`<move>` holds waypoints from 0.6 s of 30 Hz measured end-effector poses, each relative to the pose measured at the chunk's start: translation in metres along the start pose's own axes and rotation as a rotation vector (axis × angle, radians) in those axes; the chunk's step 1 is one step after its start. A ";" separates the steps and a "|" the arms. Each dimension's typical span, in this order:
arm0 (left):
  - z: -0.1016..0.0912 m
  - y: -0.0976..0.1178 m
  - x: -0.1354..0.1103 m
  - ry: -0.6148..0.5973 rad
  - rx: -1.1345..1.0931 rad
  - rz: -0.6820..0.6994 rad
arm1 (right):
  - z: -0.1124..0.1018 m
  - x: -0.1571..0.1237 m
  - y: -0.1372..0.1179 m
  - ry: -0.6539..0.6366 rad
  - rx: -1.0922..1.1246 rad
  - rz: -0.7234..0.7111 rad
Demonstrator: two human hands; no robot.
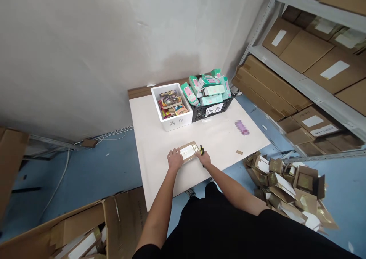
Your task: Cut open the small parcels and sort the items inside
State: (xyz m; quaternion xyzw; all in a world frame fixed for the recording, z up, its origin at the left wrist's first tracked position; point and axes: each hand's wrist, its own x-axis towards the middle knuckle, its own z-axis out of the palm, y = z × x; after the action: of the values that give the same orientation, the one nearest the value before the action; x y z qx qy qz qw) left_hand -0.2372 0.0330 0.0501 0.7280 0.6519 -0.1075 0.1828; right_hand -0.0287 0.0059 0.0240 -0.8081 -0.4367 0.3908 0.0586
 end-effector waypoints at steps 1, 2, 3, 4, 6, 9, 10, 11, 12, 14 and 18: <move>0.004 0.001 -0.006 -0.014 0.015 -0.032 | -0.005 0.009 -0.011 0.030 -0.031 0.005; 0.007 0.002 -0.013 -0.040 0.020 -0.044 | -0.012 0.018 -0.021 0.055 -0.052 0.016; 0.011 0.004 -0.020 -0.074 0.014 -0.041 | -0.018 0.026 -0.029 0.070 -0.063 0.018; 0.013 0.006 -0.026 -0.108 0.000 -0.030 | -0.025 0.034 -0.036 0.075 -0.065 0.009; 0.016 0.009 -0.033 -0.144 -0.038 -0.017 | -0.033 0.043 -0.039 0.066 -0.002 -0.007; 0.011 0.011 -0.026 -0.081 -0.026 0.041 | -0.029 0.035 -0.020 0.059 0.256 0.057; 0.008 0.012 -0.020 -0.060 -0.010 0.118 | -0.021 0.027 -0.009 0.056 0.352 0.093; 0.006 0.012 -0.013 -0.057 0.010 0.217 | -0.011 0.017 0.003 0.040 0.418 0.121; 0.004 0.012 -0.005 -0.076 0.031 0.318 | 0.002 0.005 0.014 0.000 0.450 0.134; 0.002 0.011 0.008 -0.147 0.053 0.462 | 0.026 -0.015 0.033 -0.097 0.484 0.108; 0.003 0.008 0.021 -0.216 0.039 0.420 | 0.039 -0.025 0.040 -0.114 0.431 0.056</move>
State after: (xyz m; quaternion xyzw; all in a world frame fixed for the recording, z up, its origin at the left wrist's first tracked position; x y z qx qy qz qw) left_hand -0.2267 0.0501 0.0400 0.8353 0.4607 -0.1572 0.2557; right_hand -0.0365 -0.0472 -0.0061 -0.7654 -0.3228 0.5216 0.1944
